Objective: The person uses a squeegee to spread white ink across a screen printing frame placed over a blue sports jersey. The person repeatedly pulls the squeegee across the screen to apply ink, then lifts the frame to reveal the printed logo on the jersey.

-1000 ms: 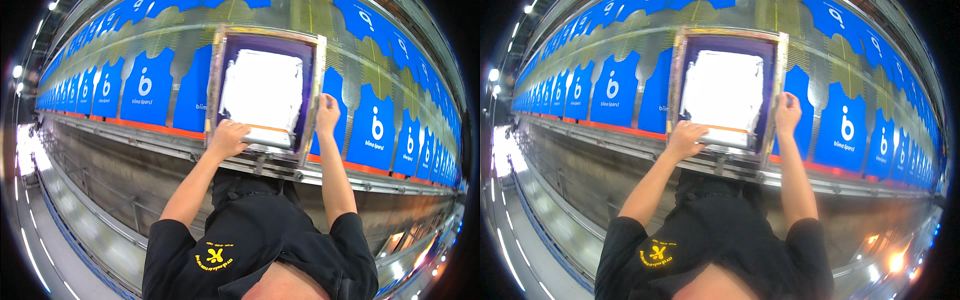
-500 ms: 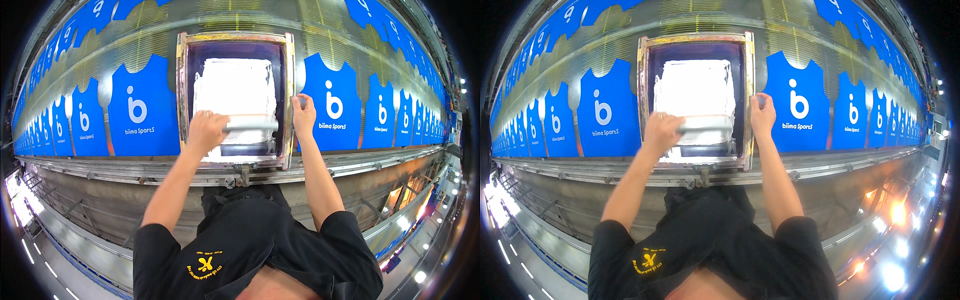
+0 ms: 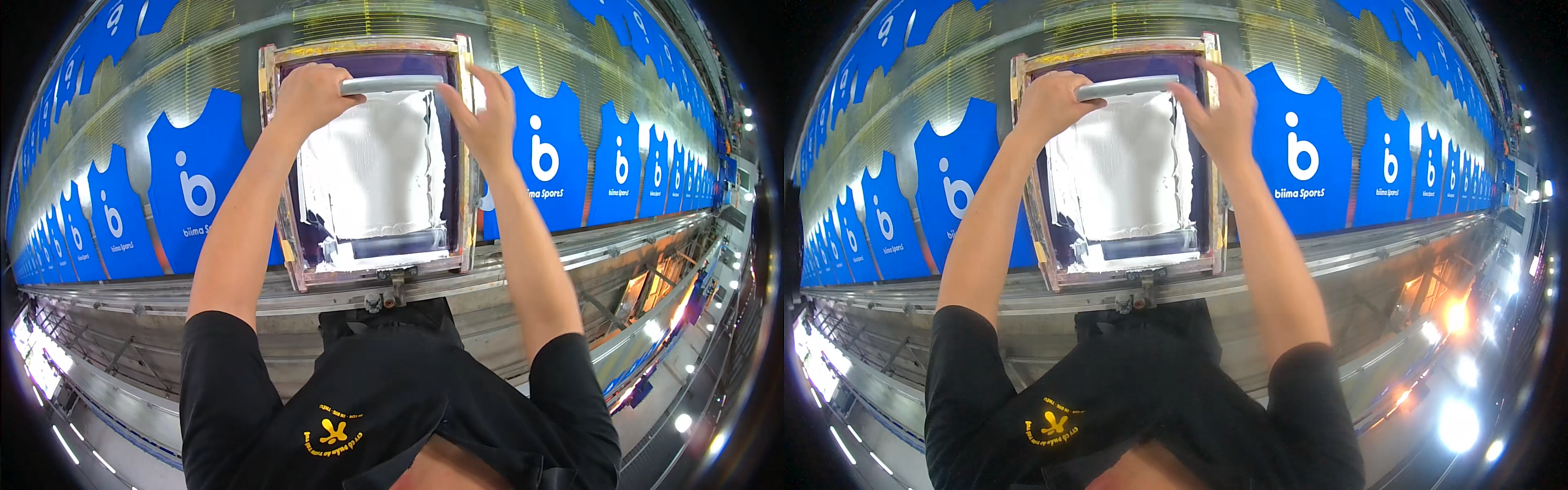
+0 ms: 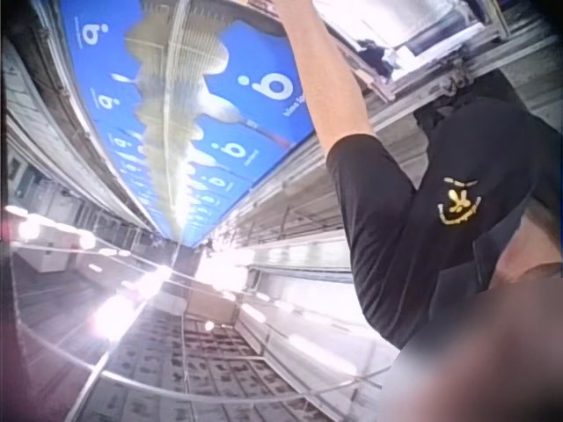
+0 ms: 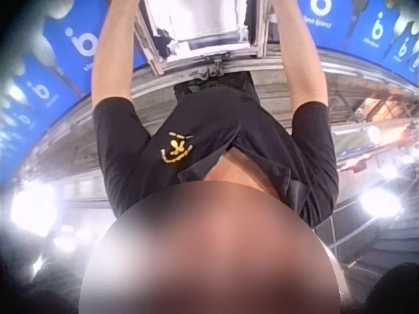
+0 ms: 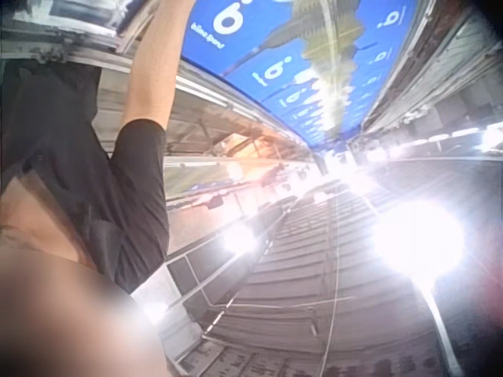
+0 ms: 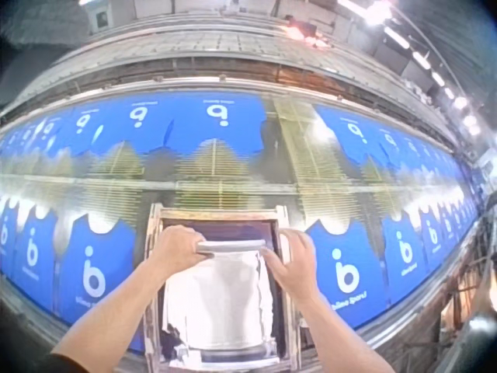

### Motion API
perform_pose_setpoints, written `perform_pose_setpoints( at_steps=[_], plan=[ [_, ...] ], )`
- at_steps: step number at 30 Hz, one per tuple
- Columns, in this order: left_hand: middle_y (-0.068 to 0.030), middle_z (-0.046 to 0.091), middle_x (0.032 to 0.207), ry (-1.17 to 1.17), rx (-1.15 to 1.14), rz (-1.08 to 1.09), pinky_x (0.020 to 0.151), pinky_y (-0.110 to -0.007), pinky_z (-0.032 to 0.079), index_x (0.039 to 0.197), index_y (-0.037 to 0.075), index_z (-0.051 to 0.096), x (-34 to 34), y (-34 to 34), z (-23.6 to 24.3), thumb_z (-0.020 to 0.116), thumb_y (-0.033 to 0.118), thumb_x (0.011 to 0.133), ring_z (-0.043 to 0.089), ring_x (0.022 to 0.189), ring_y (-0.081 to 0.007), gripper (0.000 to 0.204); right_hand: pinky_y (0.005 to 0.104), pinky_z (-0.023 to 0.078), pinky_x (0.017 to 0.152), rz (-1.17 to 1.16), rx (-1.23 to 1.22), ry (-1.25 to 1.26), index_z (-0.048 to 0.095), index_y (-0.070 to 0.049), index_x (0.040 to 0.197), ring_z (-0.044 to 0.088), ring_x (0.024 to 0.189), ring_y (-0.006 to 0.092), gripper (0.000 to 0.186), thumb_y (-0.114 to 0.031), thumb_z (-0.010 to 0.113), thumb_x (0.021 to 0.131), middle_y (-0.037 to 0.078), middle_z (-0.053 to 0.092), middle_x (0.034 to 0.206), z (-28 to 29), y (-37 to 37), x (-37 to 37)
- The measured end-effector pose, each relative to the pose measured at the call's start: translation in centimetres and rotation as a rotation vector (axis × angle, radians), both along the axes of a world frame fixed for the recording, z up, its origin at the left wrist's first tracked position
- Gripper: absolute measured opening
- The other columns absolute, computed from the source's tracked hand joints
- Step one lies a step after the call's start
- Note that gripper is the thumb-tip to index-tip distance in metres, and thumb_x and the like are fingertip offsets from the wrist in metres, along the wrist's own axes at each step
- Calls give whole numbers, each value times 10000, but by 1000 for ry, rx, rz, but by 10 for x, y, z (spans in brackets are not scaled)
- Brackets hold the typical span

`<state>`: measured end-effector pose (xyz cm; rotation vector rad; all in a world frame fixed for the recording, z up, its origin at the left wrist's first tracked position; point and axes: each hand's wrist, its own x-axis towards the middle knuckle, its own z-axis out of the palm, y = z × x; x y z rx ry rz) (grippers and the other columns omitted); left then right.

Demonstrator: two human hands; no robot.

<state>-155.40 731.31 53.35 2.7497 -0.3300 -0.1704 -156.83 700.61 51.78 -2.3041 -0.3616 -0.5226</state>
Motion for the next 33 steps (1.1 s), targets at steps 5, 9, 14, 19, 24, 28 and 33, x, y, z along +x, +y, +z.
perform_pose_setpoints(
  at_steps=[5,9,14,19,24,28,33],
  plan=[
    [-81,757,856,-78,42,54,788,-449,573,926,137,839,-6,-7,-6,859,481,819,729,866,-311,360,471,550,867,285,-466,236,763,-75,923,712,956,341,328,-370,881,839,111,758,935,4,67,41],
    [-56,742,806,-248,-16,44,748,-442,566,848,158,829,-70,-18,-22,890,451,752,718,802,-293,314,487,533,814,327,-400,149,760,-84,982,683,867,352,270,-298,866,856,94,740,911,-8,53,-28],
    [-7,793,910,-221,-17,86,766,-393,531,942,207,826,-231,-49,-27,920,282,702,721,807,-232,269,437,485,799,380,-317,120,671,-116,1016,646,864,275,423,-108,889,654,51,673,956,-8,22,-173],
    [-4,796,1083,-228,-75,95,856,-391,525,1043,147,804,-317,-68,-18,884,111,632,716,903,-216,420,432,498,939,385,-263,198,685,-72,1124,643,1039,294,517,-50,844,633,75,684,1118,-2,1,-260],
    [-16,772,1081,-134,-86,70,908,-402,509,1110,132,791,-357,-83,11,870,119,638,704,931,-228,478,416,499,915,511,-283,293,679,-60,1102,624,1030,280,433,-60,800,686,64,659,1073,23,-19,-290],
    [-15,762,997,-7,-113,-48,867,-412,496,1048,155,802,-325,-67,32,889,208,698,691,897,-236,364,423,515,830,522,-245,284,704,-85,1046,650,948,289,412,-73,839,657,56,675,983,43,-30,-261],
    [-53,748,815,-127,-42,-136,706,-452,553,826,155,778,-150,-32,15,890,464,770,732,772,-289,333,441,551,779,408,-291,165,722,-120,1021,681,908,319,291,-250,887,821,76,701,911,30,6,-112]
  ],
)
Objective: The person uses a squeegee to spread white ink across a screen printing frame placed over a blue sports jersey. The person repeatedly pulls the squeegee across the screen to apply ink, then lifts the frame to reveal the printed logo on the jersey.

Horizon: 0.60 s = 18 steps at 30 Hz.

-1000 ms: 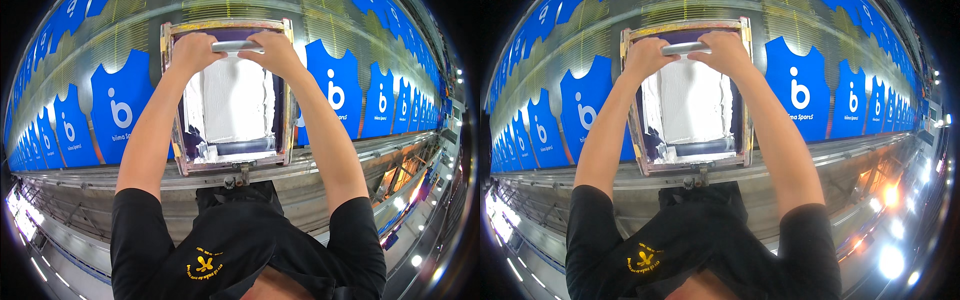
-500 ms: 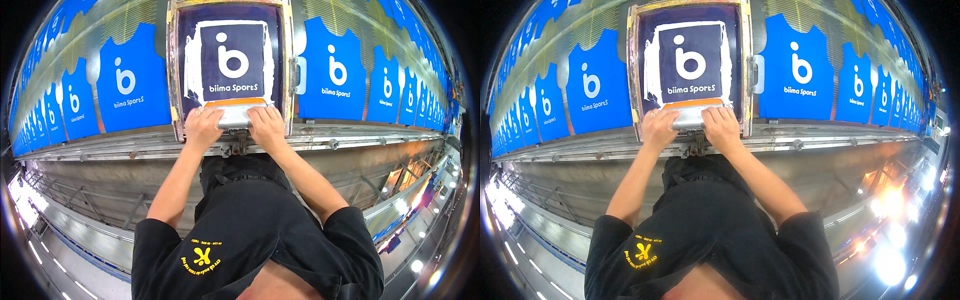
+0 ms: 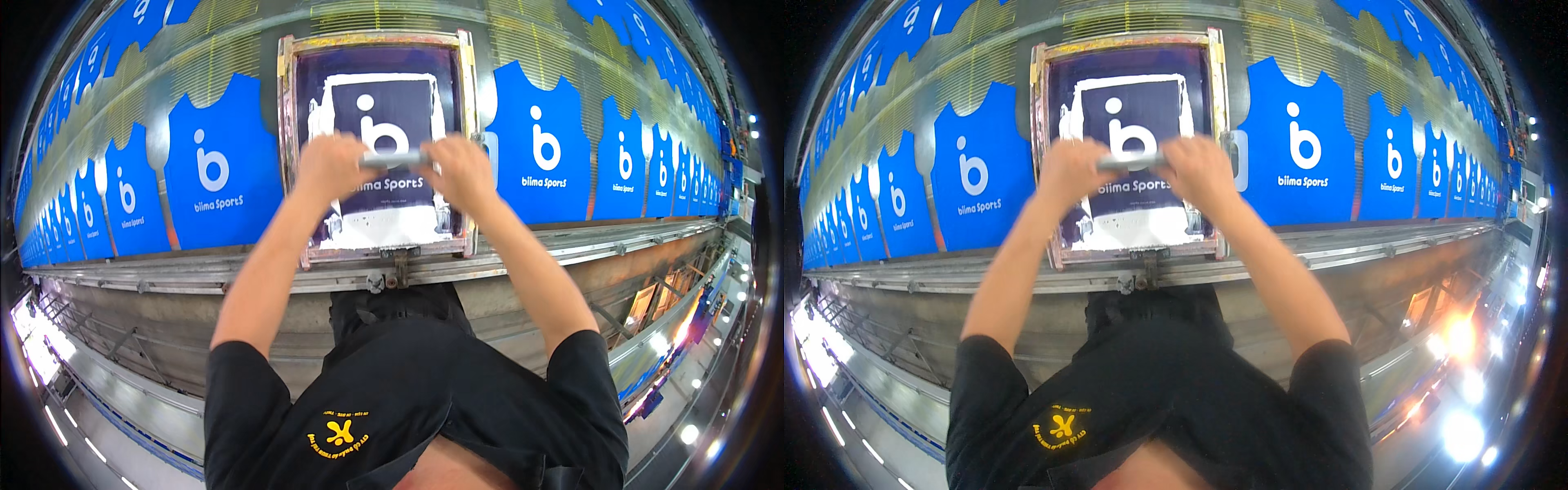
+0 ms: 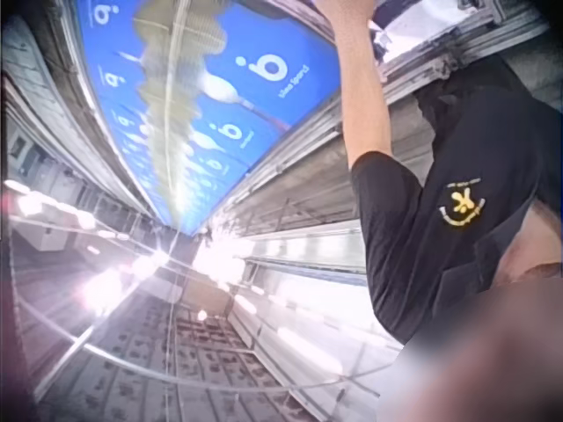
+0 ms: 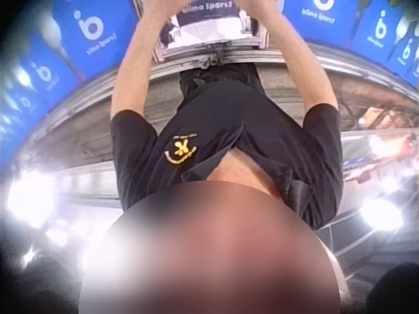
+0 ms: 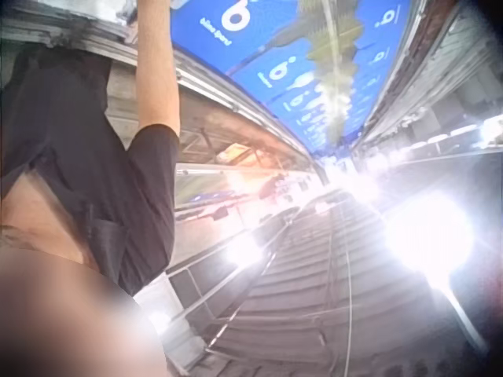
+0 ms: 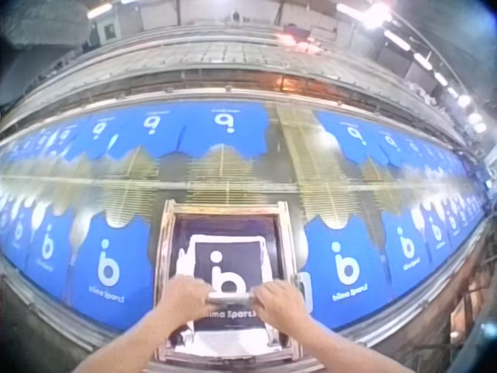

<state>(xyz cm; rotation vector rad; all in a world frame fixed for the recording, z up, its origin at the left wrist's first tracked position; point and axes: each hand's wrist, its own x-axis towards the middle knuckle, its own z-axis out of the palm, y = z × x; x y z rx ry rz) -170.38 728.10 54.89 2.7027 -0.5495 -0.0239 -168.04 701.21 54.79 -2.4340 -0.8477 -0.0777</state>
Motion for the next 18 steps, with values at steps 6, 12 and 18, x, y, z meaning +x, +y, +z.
perform_pose_setpoints(
  at_steps=[6,12,18],
  plan=[
    [-97,766,838,80,72,168,736,-452,574,858,167,819,144,26,-8,832,611,789,744,831,-319,449,475,538,792,-155,-14,20,690,-99,892,680,898,329,294,-315,876,822,92,691,884,-18,47,136],
    [-36,753,817,-151,-70,192,704,-450,549,898,229,832,55,13,-50,907,468,712,711,756,-305,312,456,528,856,-75,6,-97,704,-71,981,663,909,332,297,-132,870,742,87,713,966,-52,32,63],
    [18,755,875,-242,-122,174,716,-375,492,903,175,805,-116,-23,-28,939,261,635,677,748,-205,312,447,516,878,-89,49,-5,682,-76,987,650,923,319,373,-27,830,648,88,690,975,-28,6,-106]
  ],
)
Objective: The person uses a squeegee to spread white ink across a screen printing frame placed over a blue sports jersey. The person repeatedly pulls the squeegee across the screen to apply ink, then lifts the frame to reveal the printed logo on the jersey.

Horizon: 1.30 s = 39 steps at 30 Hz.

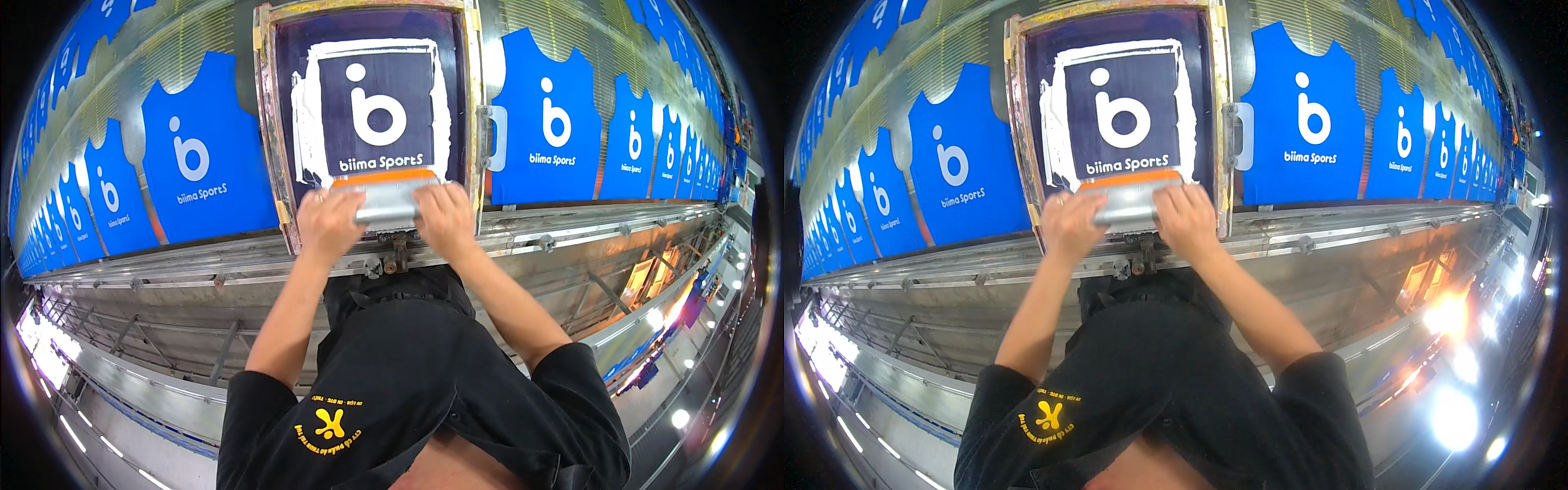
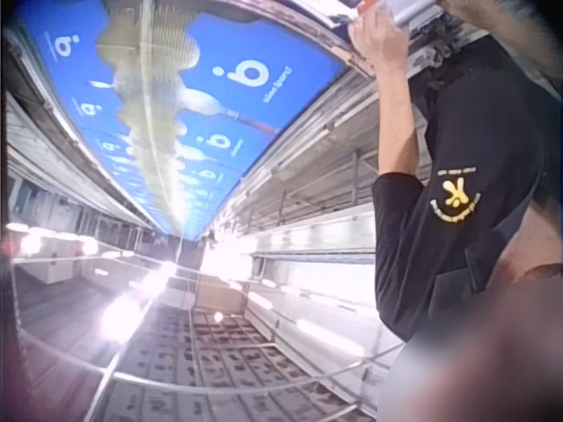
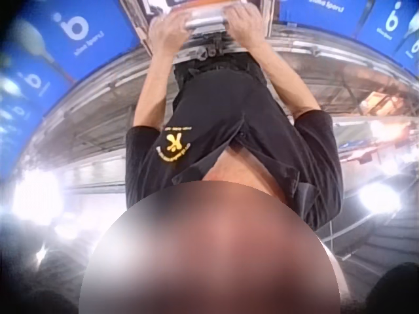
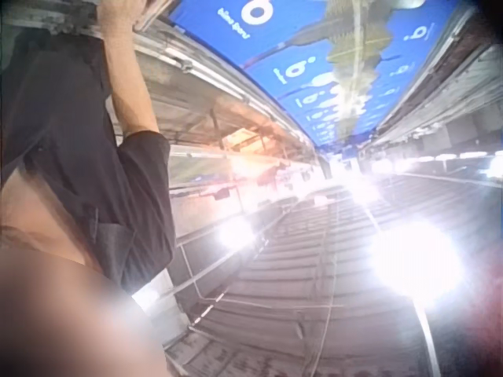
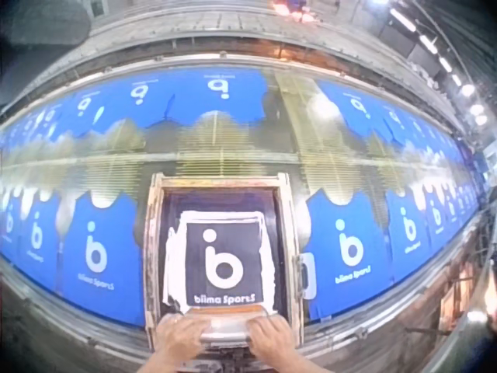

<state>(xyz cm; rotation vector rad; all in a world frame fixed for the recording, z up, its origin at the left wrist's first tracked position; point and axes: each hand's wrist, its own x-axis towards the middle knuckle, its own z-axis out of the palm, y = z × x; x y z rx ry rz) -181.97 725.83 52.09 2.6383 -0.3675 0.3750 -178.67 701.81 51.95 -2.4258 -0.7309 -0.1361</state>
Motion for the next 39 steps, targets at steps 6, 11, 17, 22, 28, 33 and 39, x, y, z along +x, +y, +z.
perform_pose_setpoints(
  at_steps=[6,11,17,22,28,33,39],
  plan=[
    [-18,795,880,320,48,-38,818,-391,531,903,180,828,64,18,26,946,385,702,744,831,-235,310,457,524,831,76,-24,9,698,-76,988,665,870,310,351,-128,893,701,78,697,912,14,-2,63],
    [-71,766,811,278,171,-45,719,-453,565,829,180,820,229,42,34,869,580,762,737,770,-319,409,469,513,815,25,-16,-93,668,-103,872,666,884,337,317,-289,904,770,83,687,872,12,30,220],
    [-65,769,812,222,82,36,729,-452,575,843,188,838,214,40,-5,885,529,751,741,790,-312,357,463,526,825,-19,22,-143,677,-80,904,667,863,344,308,-185,907,728,88,689,851,-24,37,208],
    [4,801,913,114,57,36,778,-391,528,922,203,829,56,16,-9,973,266,560,720,797,-247,395,466,501,868,10,-53,-28,666,-91,963,634,892,332,369,-66,850,643,87,658,915,-16,9,60],
    [-32,775,906,355,101,-66,779,-391,509,920,160,808,-12,-2,34,940,400,692,716,792,-235,356,432,505,812,47,-17,3,636,-87,962,634,886,300,365,-131,865,681,77,607,902,7,-11,-18],
    [-118,774,839,570,88,-48,749,-460,577,899,105,809,36,26,35,842,648,790,744,823,-344,555,451,519,801,101,-37,90,666,-83,924,675,881,323,364,-308,903,764,94,662,869,8,10,24],
    [-153,754,793,938,167,6,781,-464,574,845,65,792,43,31,21,844,765,688,749,844,-355,720,481,565,805,200,-257,506,713,-16,920,721,899,374,520,-505,864,829,171,740,901,2,28,42]
  ],
)
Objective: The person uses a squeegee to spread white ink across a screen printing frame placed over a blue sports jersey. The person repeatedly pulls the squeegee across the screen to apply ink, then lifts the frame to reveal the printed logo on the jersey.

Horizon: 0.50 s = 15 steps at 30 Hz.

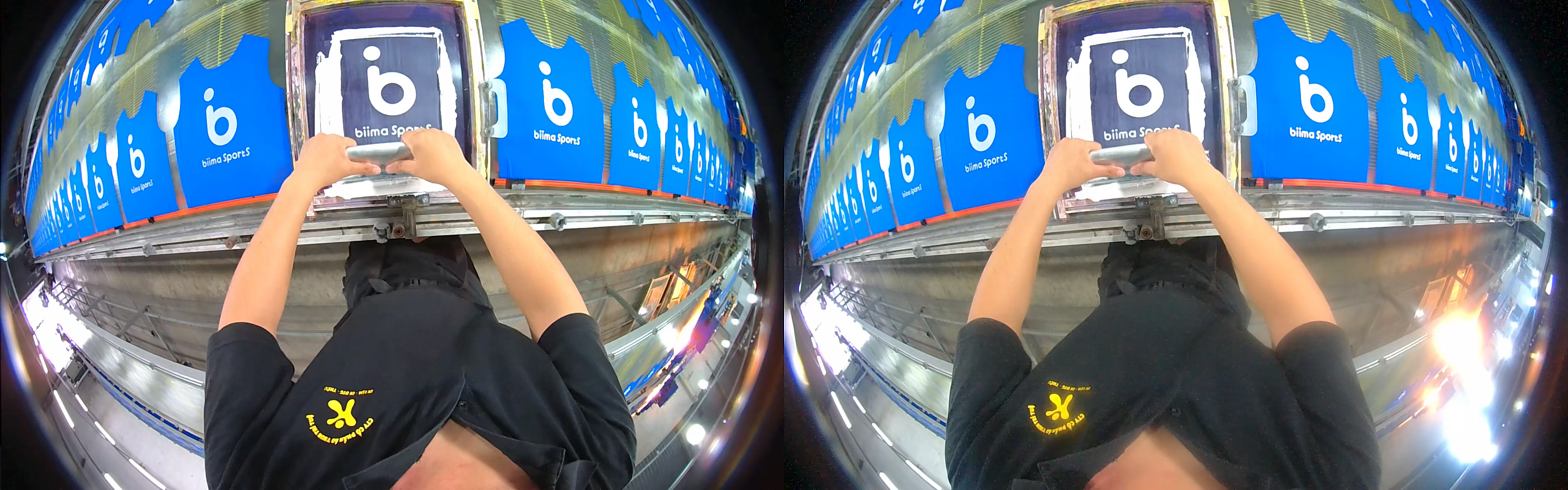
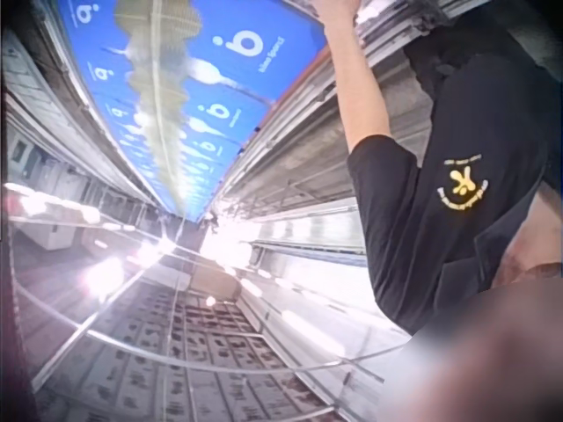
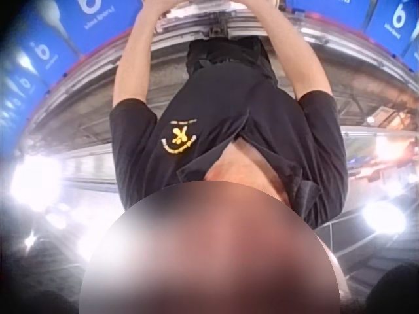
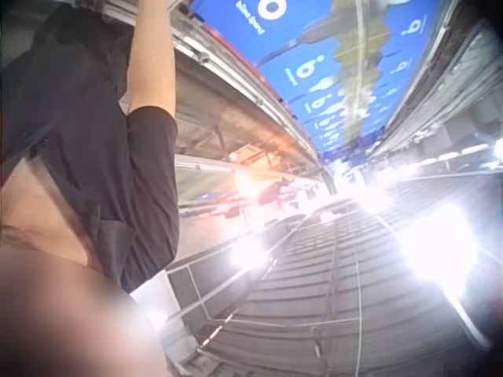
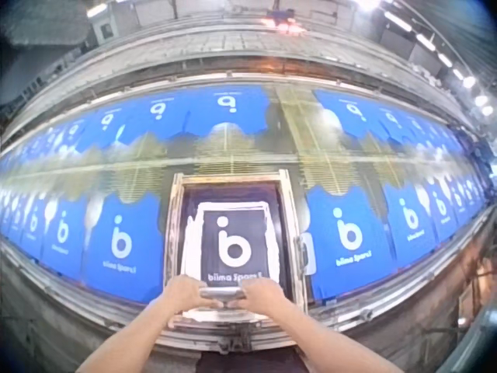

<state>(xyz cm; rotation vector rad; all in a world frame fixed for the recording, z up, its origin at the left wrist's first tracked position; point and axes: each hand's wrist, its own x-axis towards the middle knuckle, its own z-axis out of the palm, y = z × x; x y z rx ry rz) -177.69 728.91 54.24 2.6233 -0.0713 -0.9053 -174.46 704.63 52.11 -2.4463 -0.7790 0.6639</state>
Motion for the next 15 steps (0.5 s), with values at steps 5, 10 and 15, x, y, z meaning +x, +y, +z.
perform_pose_setpoints(
  at_steps=[5,10,15],
  plan=[
    [-146,783,833,140,-161,-20,779,-447,575,932,99,856,43,6,15,853,788,610,757,852,-346,760,428,568,818,-218,210,306,775,-5,1030,737,902,312,525,-511,831,900,177,764,949,16,-28,32],
    [-139,798,894,-139,-165,-15,816,-454,593,970,131,837,117,20,26,817,812,657,768,908,-349,749,363,557,881,-954,352,-170,762,11,1109,721,972,221,352,-332,736,1033,145,768,1036,-8,-98,68],
    [-127,768,834,-470,-182,-82,752,-486,569,902,139,806,200,31,18,801,735,742,747,869,-361,617,355,565,809,-1073,205,-149,707,10,1258,701,872,217,439,-369,734,1039,121,738,982,-47,-113,83]
  ],
)
